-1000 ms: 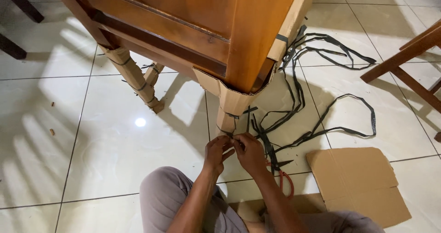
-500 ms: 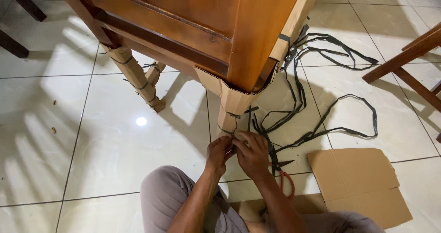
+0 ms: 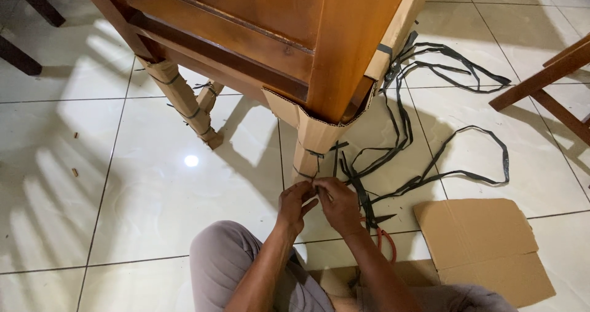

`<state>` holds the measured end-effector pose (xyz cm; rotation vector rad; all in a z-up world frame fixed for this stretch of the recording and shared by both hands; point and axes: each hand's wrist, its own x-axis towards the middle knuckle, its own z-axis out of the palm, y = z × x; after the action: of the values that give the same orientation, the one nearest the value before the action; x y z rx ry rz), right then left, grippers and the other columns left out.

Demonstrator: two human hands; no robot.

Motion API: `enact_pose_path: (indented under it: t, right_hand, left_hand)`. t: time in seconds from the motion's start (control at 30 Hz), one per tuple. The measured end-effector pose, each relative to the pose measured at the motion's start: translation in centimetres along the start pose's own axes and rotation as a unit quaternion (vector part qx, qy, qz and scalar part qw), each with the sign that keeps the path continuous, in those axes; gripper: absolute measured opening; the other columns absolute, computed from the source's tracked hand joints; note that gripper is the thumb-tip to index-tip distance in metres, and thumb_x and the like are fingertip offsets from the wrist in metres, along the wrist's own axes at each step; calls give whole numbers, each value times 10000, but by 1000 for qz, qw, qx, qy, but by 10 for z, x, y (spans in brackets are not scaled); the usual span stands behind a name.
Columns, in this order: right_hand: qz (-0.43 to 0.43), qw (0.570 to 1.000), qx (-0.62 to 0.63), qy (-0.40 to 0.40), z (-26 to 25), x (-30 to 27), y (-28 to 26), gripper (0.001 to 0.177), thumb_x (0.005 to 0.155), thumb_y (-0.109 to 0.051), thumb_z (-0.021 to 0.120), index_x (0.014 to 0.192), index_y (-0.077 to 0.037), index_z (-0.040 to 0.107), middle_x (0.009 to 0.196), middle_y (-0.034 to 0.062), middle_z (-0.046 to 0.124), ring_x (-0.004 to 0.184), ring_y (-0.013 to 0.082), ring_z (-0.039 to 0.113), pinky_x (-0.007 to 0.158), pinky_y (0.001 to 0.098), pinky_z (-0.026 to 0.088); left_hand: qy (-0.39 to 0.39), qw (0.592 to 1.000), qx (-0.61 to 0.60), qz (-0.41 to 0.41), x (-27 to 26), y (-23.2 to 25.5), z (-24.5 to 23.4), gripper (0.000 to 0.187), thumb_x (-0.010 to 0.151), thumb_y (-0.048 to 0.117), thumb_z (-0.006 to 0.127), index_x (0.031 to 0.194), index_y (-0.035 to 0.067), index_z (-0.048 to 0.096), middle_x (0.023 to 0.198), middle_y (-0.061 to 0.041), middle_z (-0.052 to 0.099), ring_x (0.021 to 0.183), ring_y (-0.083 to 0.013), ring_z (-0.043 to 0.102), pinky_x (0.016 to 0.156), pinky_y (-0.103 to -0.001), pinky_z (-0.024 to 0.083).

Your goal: Wrapping a wooden chair leg with cardboard and securing it with plastic straps using scissors.

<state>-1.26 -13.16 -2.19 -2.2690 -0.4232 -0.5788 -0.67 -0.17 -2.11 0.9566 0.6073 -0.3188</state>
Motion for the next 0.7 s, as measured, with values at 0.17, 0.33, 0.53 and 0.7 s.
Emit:
enact_pose_path:
  t: [0.17, 0.33, 0.53, 0.7]
  right_hand:
    - [130, 985, 116, 15, -5, 11, -14, 62, 976, -146, 736, 1018, -124, 775, 908, 101, 792, 822, 243, 765, 739, 400, 598]
    - [110, 988, 109, 14, -1, 12, -3, 52, 969, -131, 750, 999, -91, 740, 855, 141, 761, 795, 299, 759, 699, 413, 592]
    - [42, 997, 65, 9, -2, 7, -4, 75, 985, -96, 701, 1022, -112, 764, 854, 90, 740, 792, 269, 749, 695, 374, 599]
    - [4, 998, 57, 27, 0, 0, -2, 160, 966, -80, 711, 1099, -135, 782, 909, 86, 731, 837, 275, 735, 732, 380, 596]
  left_hand:
    - [2, 1000, 16, -4, -12, 8, 6, 185, 900, 206, 711, 934, 32, 765, 866, -97, 696, 898, -228, 679, 917, -450, 607]
    - [-4, 1000, 1, -9, -8, 2, 2, 209, 913, 230, 707, 971, 35, 757, 898, -99, 698, 905, -230, 665, 915, -435, 604]
    - [0, 1000, -12, -11, -9, 2, 2, 205, 918, 227, 714, 969, 32, 756, 902, -101, 712, 904, -237, 680, 908, -433, 609]
    - [1, 1000, -13, -4, -14, 3, 3, 209, 935, 248, 715, 966, 44, 745, 923, -104, 716, 949, -255, 684, 940, -460, 590]
